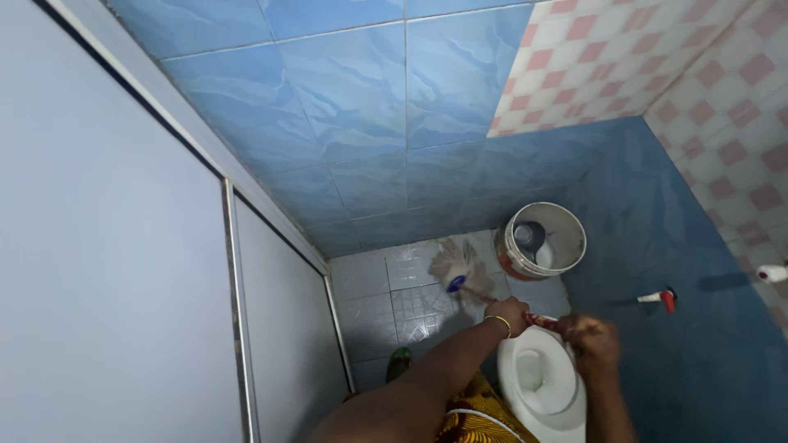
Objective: The person washes a mop by hand under a faucet, wrings out the mop head, and then wipes the bathroom door frame with the damp mop.
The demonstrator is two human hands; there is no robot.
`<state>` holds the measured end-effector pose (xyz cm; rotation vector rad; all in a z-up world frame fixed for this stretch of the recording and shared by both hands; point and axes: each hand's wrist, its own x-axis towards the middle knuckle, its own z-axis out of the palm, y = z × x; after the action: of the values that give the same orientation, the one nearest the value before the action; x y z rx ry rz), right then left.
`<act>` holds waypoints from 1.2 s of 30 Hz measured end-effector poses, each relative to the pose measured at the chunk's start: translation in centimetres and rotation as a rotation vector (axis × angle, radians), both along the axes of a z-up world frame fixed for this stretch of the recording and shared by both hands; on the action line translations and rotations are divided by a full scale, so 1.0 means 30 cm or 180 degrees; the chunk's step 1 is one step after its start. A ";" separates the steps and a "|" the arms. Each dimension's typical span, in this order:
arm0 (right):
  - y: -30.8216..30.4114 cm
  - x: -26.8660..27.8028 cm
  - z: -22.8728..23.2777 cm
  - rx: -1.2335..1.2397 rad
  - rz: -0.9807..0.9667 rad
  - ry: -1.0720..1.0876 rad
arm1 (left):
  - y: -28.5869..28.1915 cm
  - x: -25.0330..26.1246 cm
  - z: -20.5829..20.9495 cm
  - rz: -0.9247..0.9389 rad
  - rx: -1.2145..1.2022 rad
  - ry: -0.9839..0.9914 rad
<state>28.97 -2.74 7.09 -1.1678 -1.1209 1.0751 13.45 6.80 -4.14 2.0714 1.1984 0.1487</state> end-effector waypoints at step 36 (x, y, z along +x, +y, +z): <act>-0.091 -0.335 0.243 -0.0102 -0.0290 -0.1761 | -0.055 0.066 -0.053 -0.0622 -0.1627 -0.1800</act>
<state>18.93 -5.49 14.39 -1.5807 -1.4560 0.7146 15.42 5.14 -5.74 1.5356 0.6035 0.2807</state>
